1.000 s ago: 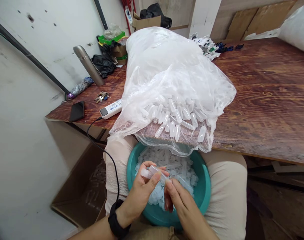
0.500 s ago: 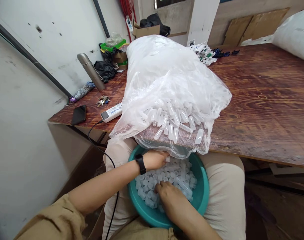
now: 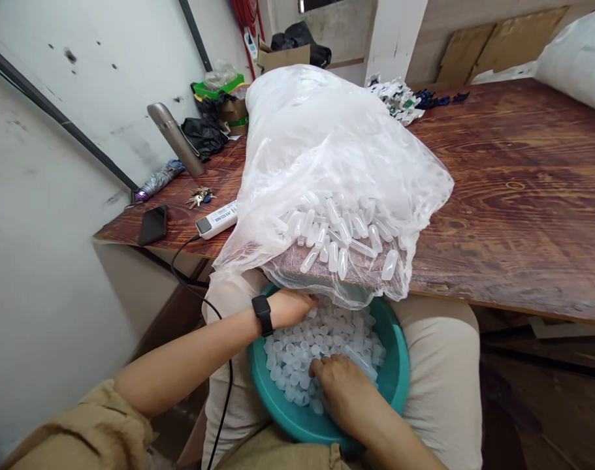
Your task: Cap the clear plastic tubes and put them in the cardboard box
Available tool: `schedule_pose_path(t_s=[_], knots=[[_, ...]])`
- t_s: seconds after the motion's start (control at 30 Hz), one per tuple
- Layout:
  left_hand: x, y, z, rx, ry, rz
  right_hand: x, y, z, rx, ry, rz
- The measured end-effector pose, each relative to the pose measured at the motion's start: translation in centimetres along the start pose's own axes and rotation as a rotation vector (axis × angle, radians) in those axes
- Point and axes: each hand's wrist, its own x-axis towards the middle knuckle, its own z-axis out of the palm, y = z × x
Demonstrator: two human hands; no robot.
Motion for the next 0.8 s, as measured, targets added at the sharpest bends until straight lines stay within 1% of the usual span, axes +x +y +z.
schedule_pose_path(t_s=[0.07, 0.17, 0.23, 0.33, 0.37, 0.4, 0.47, 0.53, 0.6, 0.7, 0.8], knots=[[-0.4, -0.2, -0.1, -0.035, 0.034, -0.023, -0.4, 0.7, -0.2, 0.032, 0.013, -0.021], [-1.7, -0.1, -0.6, -0.114, 0.087, -0.048, -0.9, 1.9, -0.4, 0.072, 0.074, -0.037], [-3.0, 0.3, -0.9, -0.184, 0.115, -0.054, -1.1, 2.7, -0.4, 0.180, 0.203, -0.040], [-5.4, 1.5, -0.9, -0.324, 0.137, -0.048, -1.3, 3.4, -0.4, 0.507, 0.522, -0.007], [-6.1, 2.0, -0.8, -0.391, 0.145, -0.042, -1.4, 3.4, -0.6, 0.629, 0.606, 0.006], [-6.8, 2.5, -0.6, -0.458, 0.159, -0.035, -1.5, 3.3, -0.8, 0.734, 0.657, 0.016], [-7.9, 3.3, -0.3, -0.572, 0.198, -0.027, -2.0, 2.9, -1.3, 0.873, 0.702, 0.014], [-8.7, 3.8, 0.0, -0.631, 0.240, -0.036, -2.4, 2.2, -1.6, 0.881, 0.733, -0.015], [-9.2, 4.1, 0.1, -0.655, 0.265, -0.045, -2.9, 1.6, -1.8, 0.803, 0.769, -0.064], [-9.6, 4.3, 0.4, -0.596, 0.269, -0.013, -3.5, 1.0, -1.8, 0.682, 0.796, -0.149], [-9.7, 4.4, 0.6, -0.531, 0.288, 0.050, -4.0, 0.7, -1.9, 0.591, 0.779, -0.187]])
